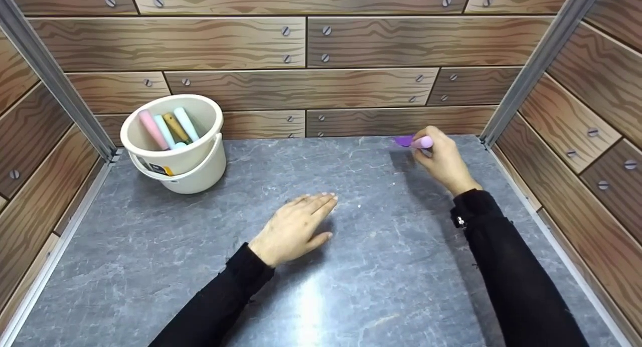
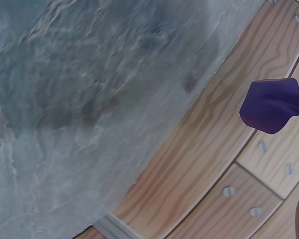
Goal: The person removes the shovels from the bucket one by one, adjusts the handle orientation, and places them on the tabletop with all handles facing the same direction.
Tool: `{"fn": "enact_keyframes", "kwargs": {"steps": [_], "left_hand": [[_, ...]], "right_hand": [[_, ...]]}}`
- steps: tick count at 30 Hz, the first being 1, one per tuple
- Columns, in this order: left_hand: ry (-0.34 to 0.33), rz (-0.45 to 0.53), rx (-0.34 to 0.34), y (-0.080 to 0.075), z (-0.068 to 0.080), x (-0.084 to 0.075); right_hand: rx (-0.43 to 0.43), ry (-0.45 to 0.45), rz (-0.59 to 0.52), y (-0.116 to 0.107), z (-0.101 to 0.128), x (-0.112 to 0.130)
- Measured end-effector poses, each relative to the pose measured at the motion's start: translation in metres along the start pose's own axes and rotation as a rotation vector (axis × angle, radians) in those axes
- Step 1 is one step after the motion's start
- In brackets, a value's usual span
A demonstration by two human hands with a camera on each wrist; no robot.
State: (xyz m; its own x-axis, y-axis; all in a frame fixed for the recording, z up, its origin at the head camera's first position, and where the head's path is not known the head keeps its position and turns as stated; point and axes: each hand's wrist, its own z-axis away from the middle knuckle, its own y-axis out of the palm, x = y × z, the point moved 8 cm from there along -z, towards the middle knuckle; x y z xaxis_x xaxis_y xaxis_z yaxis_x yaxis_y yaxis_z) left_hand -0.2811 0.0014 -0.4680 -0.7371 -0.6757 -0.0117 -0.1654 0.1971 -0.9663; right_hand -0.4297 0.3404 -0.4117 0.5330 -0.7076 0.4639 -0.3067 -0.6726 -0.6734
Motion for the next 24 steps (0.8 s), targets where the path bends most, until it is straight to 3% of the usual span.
{"fn": "enact_keyframes", "kwargs": {"steps": [14, 24], "left_hand": [[0.019, -0.002, 0.013, 0.002, 0.002, -0.003], [0.024, -0.013, -0.002, 0.001, 0.0, -0.003]], "right_hand": [[-0.072, 0.233, -0.038, -0.019, 0.007, -0.059], [-0.071, 0.287, -0.002, -0.026, 0.013, -0.079]]}}
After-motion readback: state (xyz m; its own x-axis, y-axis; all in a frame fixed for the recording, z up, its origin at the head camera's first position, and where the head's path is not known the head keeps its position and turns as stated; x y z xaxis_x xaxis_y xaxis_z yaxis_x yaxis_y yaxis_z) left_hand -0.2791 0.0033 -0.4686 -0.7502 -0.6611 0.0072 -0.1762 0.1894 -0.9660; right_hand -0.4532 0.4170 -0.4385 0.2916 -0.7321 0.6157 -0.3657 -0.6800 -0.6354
